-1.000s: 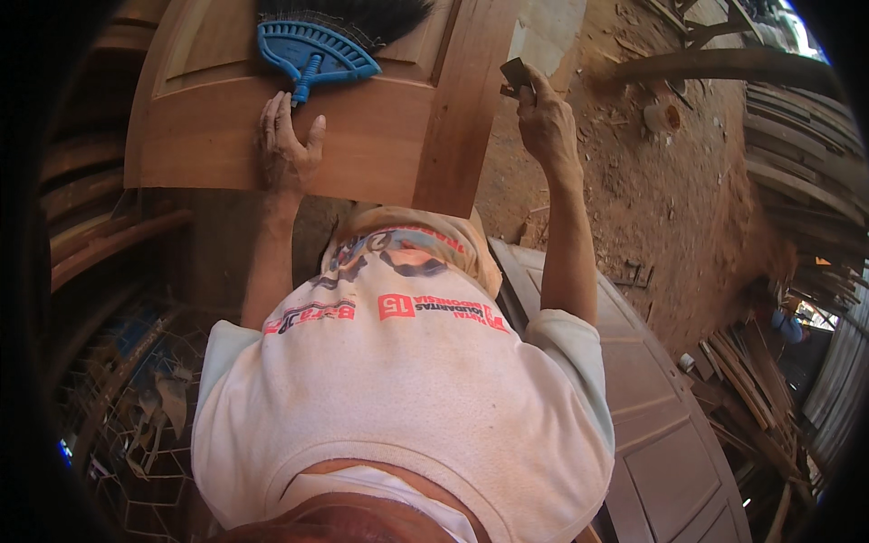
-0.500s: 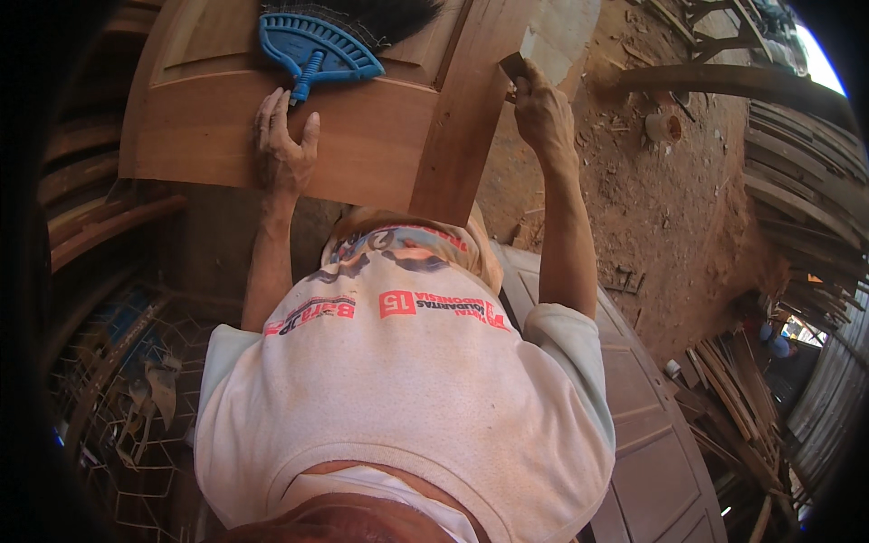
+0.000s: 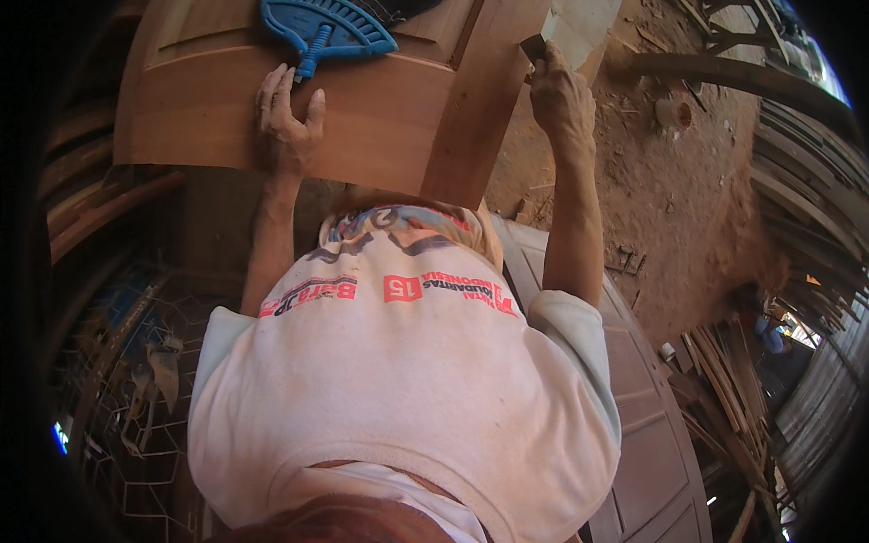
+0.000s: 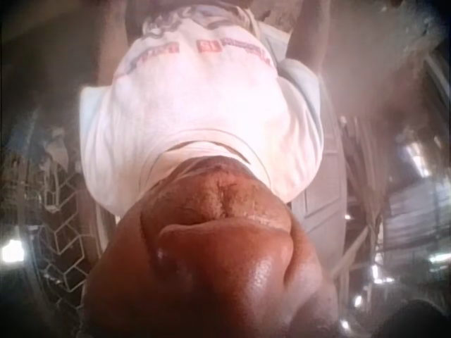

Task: The person scrapes a wooden door with a putty knife, sweeps the surface with a hand broom, and applies a reddish-brown finish from a container using the putty knife. The person works on the door's edges and panels, repeatedly scraping and sweeping to remove debris before applying the finish.

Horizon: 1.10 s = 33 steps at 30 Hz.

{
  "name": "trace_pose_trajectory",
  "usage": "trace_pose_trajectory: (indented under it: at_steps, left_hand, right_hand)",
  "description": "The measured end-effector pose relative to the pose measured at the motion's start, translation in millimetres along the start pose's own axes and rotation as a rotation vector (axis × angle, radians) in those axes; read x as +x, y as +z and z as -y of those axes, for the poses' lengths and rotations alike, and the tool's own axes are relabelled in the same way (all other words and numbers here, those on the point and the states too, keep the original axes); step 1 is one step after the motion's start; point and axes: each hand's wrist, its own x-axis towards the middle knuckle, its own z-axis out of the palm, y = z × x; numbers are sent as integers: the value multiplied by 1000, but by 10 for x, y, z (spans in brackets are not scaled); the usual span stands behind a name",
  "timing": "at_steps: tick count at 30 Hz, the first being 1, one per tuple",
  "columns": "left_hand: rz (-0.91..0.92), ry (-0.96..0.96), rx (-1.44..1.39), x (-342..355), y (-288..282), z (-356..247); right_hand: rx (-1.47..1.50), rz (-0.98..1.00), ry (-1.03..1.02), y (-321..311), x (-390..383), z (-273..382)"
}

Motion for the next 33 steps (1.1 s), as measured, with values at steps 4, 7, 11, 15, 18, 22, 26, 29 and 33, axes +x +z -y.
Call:
trace_pose_trajectory:
  at_steps: [4,7,11,15,18,22,26,29,33]
  left_hand:
    - [-4,-10,-37,-46,23,25]
    - [-10,-11,-52,-47,25,24]
    - [-33,-11,-44,-34,53,44]
    - [-54,-6,-43,-55,92,86]
    - [-56,-8,-44,-33,90,74]
    - [-49,-18,-39,-26,105,85]
    - [-41,-21,-28,22,51,36]
    - [-12,-37,-24,-5,-73,-22]
    - [-51,-45,-64,-1,3,34]
  right_hand:
    - [-38,21,43,29,-43,-8]
    - [-104,30,18,-45,-15,33]
    - [-132,48,-103,-131,95,14]
    - [-96,131,-195,-218,129,-16]
    - [-46,143,-181,-247,29,42]
    - [7,191,-153,-288,-41,82]
    - [-29,174,-135,-308,-222,159]
    - [-21,249,-86,-343,-342,225]
    - [-55,166,-201,-229,-542,154]
